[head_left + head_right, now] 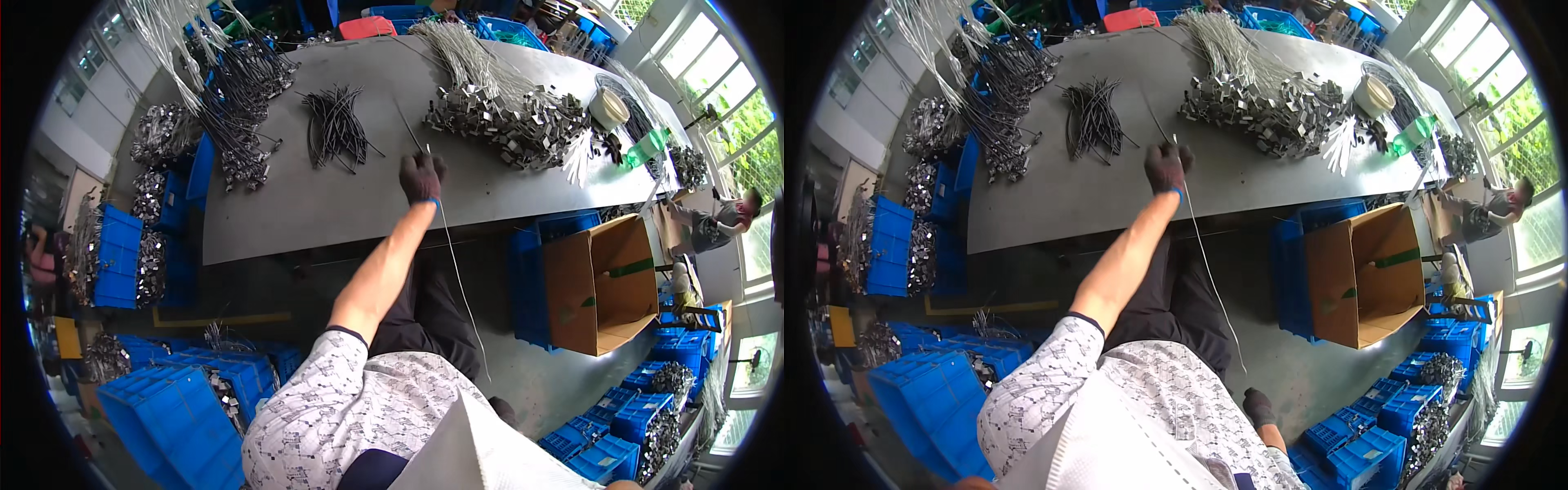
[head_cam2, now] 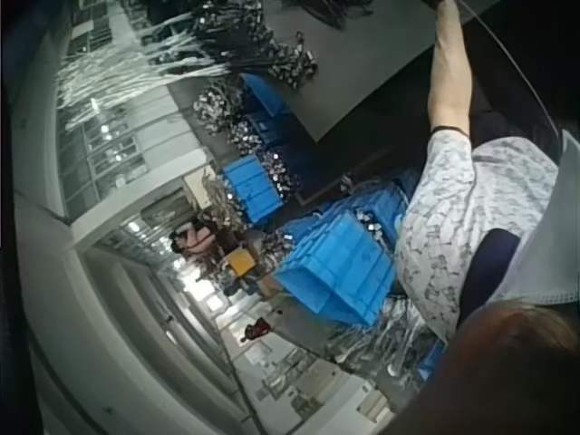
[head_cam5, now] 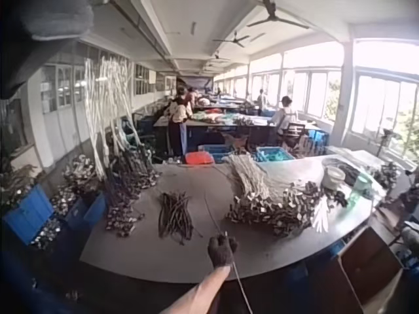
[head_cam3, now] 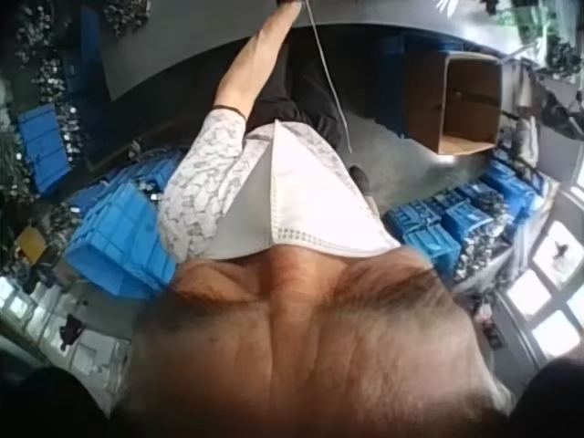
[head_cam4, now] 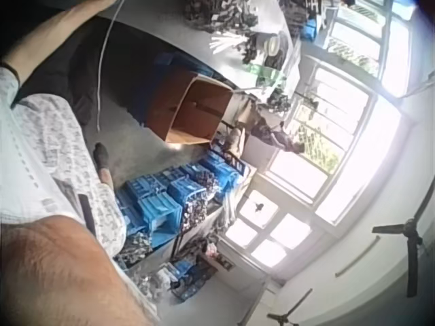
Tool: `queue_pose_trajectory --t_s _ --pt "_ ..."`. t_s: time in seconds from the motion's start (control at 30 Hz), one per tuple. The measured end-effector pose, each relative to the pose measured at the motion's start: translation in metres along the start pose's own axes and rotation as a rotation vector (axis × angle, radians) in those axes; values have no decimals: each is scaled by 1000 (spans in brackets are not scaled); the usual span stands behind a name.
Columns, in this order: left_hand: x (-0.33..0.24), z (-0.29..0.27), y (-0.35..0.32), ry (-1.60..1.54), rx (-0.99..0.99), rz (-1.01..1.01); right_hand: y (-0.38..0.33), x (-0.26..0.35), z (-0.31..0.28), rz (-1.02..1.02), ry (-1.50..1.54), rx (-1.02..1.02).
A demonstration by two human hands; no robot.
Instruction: The person secures a bundle of cables with a plastic strap, then threads individual white wires through the metal tags of black cables on the table by hand.
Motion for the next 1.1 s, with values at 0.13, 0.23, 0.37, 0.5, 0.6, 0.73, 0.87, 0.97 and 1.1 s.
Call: queue_pose_trajectory --t_s 0.13,0.23,0.37,0.5,0.6,0.73,0.87,0.97,1.1 --pt "-47 2 30 74 10 133 49 -40 17 -40 -112 25" --pt "-45 -6 25 115 61 95 62 -44 18 -27 -148 32" --pt "-29 -22 36 223 379 -296 68 -52 26 -44 -162 49" --pt "23 -65 24 375 599 -294 75 -69 31 -40 -166 28" --pt "27 -54 -25 398 728 -429 58 -60 34 17 -123 29" --pt "15 -53 -17 155 576 -402 61 -74 25 -36 -218 157" --pt "6 -32 -24 303 511 -132 101 -21 -6 -386 -120 -134" --pt "30 -37 -61 663 550 103 90 155 -89 -741 228 -505" --pt "23 -48 -121 897 631 342 83 308 -166 -1207 256 -983"
Point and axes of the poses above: each hand's wrist, its own y-axis towards the middle knuckle, its own z-axis out of the palm, x = y × z, the point moved 2 cm from there along y, towards the middle knuckle, and after that the axes turned 8 degrees about y, right-handed, at the moved point
